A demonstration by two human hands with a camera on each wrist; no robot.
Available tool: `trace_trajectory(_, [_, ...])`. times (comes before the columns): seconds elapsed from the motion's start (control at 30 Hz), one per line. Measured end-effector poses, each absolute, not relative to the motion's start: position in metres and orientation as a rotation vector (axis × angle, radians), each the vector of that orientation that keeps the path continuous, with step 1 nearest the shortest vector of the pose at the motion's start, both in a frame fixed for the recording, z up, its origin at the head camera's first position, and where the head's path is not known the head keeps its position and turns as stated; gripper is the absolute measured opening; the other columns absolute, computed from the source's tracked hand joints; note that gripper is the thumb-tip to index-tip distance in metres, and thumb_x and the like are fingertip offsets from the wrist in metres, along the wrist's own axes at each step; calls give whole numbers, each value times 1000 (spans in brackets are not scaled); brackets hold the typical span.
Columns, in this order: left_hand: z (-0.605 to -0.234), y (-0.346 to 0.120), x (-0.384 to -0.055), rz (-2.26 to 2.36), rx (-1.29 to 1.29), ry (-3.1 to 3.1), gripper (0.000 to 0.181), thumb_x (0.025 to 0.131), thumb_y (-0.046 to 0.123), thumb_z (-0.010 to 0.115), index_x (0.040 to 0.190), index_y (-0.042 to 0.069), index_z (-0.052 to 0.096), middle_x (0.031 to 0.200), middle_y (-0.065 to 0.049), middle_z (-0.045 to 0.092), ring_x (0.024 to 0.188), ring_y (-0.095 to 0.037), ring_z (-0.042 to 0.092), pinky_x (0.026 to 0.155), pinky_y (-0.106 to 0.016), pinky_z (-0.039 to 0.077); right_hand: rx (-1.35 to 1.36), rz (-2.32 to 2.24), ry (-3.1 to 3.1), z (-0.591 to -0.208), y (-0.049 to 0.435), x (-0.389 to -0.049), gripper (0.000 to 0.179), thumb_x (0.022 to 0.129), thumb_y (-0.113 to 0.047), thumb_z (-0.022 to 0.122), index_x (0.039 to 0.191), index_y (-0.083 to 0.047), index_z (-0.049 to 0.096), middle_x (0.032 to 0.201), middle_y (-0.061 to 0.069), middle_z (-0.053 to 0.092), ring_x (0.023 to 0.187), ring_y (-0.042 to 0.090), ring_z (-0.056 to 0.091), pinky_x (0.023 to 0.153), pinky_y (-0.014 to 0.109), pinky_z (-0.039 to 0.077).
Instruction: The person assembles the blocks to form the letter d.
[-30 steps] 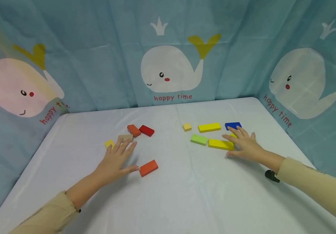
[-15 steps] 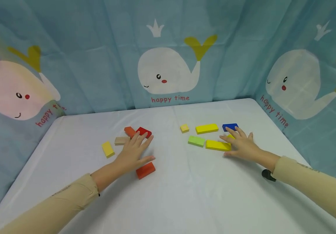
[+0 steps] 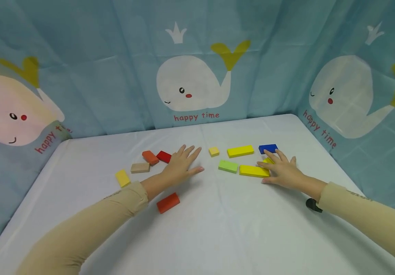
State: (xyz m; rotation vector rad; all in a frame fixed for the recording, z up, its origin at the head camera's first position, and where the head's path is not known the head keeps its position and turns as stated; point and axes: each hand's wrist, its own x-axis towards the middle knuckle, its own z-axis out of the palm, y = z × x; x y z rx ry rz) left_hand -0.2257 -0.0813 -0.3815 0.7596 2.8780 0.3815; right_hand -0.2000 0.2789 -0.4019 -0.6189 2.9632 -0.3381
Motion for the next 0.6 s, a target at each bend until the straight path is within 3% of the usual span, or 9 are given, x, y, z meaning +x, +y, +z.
trace_trajectory(0.6, [-391,8,-269,144,859,2836,66,100,52,42,157,29,18,161,-5,19,147,-36,7,113,-57,15,-573,-446,2950,-406,282,-201,48,85,-32,75,126,-10,66,152,26,27,136,58,11,87,86,6])
